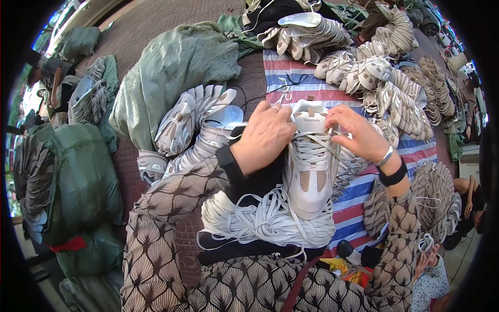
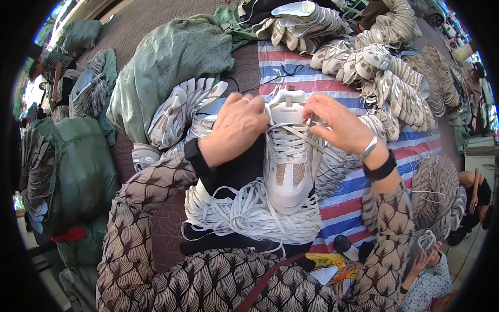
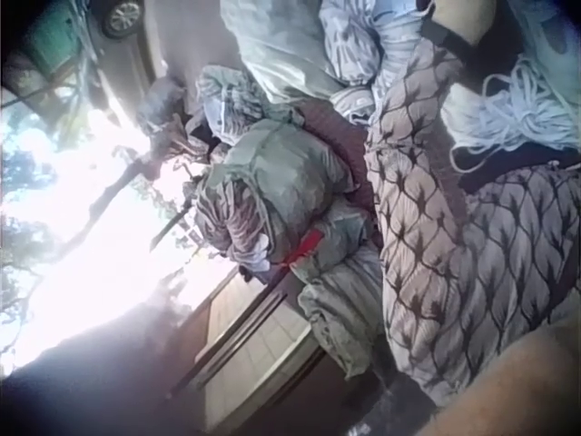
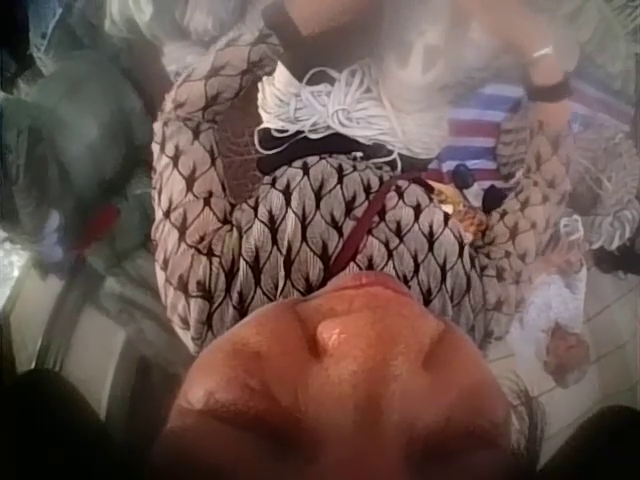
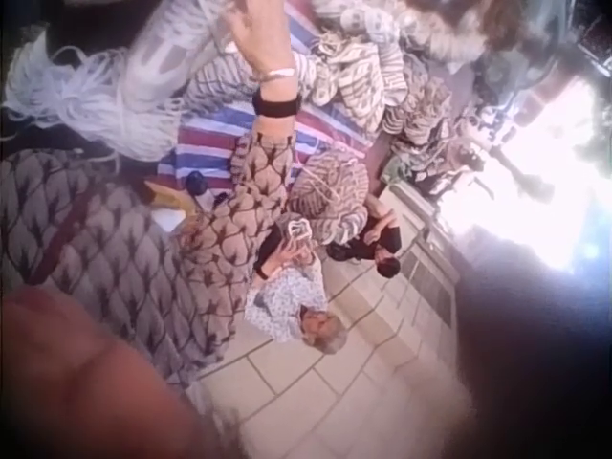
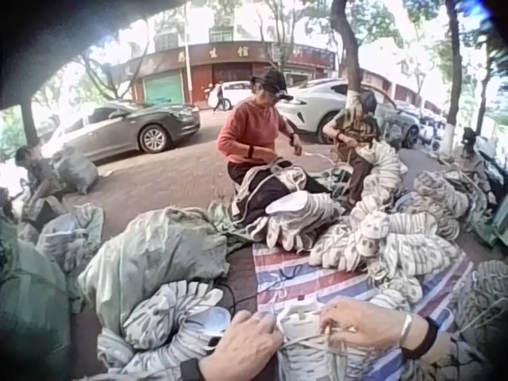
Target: Insert and thread shoelaces into white sneakers.
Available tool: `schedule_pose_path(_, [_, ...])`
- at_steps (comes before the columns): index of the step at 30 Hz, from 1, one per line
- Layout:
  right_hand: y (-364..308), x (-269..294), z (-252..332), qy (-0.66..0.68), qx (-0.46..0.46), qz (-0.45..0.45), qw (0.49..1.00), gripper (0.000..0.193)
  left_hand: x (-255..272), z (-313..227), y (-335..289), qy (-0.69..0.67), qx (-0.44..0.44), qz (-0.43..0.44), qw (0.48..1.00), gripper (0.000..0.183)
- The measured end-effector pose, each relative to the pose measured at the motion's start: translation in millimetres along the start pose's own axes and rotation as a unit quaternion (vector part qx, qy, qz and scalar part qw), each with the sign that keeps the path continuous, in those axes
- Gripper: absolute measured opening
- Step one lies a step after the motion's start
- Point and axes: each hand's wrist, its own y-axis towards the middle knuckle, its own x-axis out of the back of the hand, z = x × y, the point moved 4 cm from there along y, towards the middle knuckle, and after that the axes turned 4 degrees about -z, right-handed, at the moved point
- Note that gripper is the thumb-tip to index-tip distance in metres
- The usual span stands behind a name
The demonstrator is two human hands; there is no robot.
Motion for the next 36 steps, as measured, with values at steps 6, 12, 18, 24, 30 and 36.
schedule_pose_path(6, [16.7,1.2,-15.4,-0.056,0.073,0.12,0.988,0.029,7.6,24.0,16.9,-0.071,-0.216,-0.058,0.972,0.015])
schedule_pose_path(12, [20.9,-0.9,-32.5,-0.016,0.026,0.187,0.982,0.02,-7.2,33.3,36.2,-0.205,-0.129,0.124,0.962,0.024])
schedule_pose_path(18, [33.1,-13.8,-37.4,-0.091,-0.085,0.185,0.975,0.018,-22.5,35.9,47.6,-0.354,0.127,0.211,0.902,0.02])
schedule_pose_path(24, [89.1,23.0,-76.7,0.177,-0.111,-0.21,0.955,0.016,-1.3,68.8,109.6,-0.594,0.215,-0.051,0.774,0.016])
schedule_pose_path(30, [108.3,0.8,-72.8,0.466,-0.355,-0.154,0.796,0.015,1.7,75.4,132.6,-0.612,0.224,-0.06,0.756,0.014])
schedule_pose_path(36, [137.0,40.2,-97.3,0.478,-0.219,-0.29,0.799,0.008,-7.8,90.6,164.2,-0.639,0.261,-0.108,0.715,0.026])
